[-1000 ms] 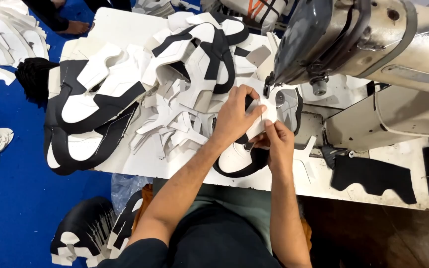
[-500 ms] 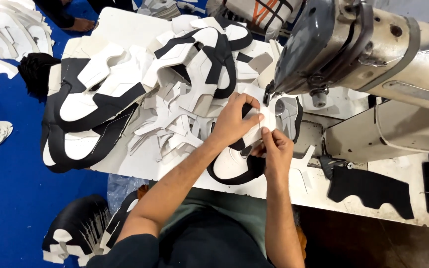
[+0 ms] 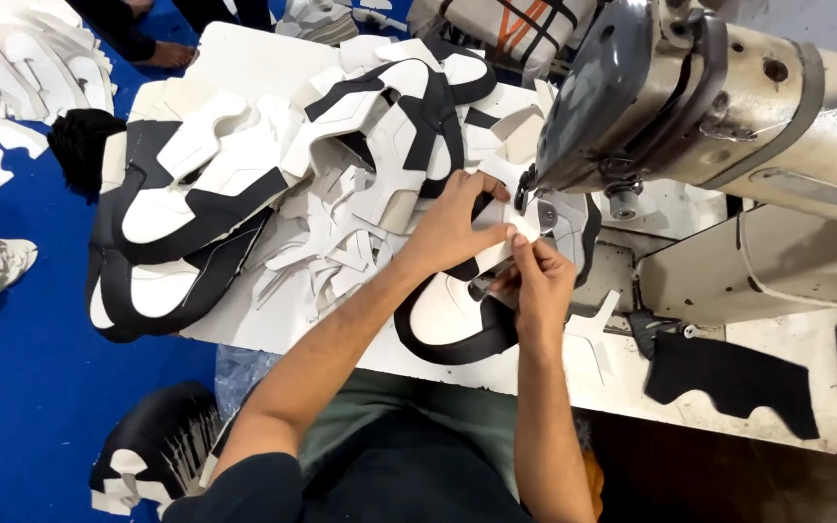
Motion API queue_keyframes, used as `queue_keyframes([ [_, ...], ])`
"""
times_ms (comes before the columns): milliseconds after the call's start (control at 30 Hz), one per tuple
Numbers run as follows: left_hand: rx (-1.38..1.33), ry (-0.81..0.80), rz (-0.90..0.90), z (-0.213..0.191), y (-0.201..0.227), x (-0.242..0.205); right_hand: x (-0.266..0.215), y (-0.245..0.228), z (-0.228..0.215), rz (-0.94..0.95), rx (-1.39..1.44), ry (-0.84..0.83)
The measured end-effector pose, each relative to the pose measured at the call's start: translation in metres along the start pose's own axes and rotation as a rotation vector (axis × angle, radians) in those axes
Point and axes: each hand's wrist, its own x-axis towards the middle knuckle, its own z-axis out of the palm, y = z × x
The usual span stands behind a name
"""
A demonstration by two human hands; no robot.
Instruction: The person aligns black and white shoe parts and sews them using a sewing machine. They handle multiple parts, aligning edges and feeding them through the machine, then inspect the stitched pieces.
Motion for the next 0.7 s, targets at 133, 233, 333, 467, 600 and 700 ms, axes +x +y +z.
queue_keyframes([
  [133, -0.001, -0.044, 0.025, -0.005, -0.003, -0.001, -0.001, 0.005, -0.003, 0.039, -0.043, -0.009],
  [233, -0.031, -0.087, -0.012, -0.008, -0.001, 0.004, -0.001, 0.008, -0.004, 0.056, -0.076, -0.04],
  [333, -0.047, -0.134, -0.041, -0.007, -0.01, 0.008, 0.0, 0.011, -0.004, 0.083, -0.068, -0.041],
  [467, -0.085, -0.145, 0.011, -0.004, -0.024, 0.019, 0.008, 0.016, -0.004, 0.048, -0.052, -0.051],
  [600, -0.086, -0.168, 0.025, -0.003, -0.035, 0.031, 0.013, 0.009, 0.003, 0.03, -0.045, -0.049],
  [700, -0.121, -0.157, 0.028, 0.002, -0.049, 0.04, 0.016, 0.001, 0.006, 0.063, -0.083, -0.028],
])
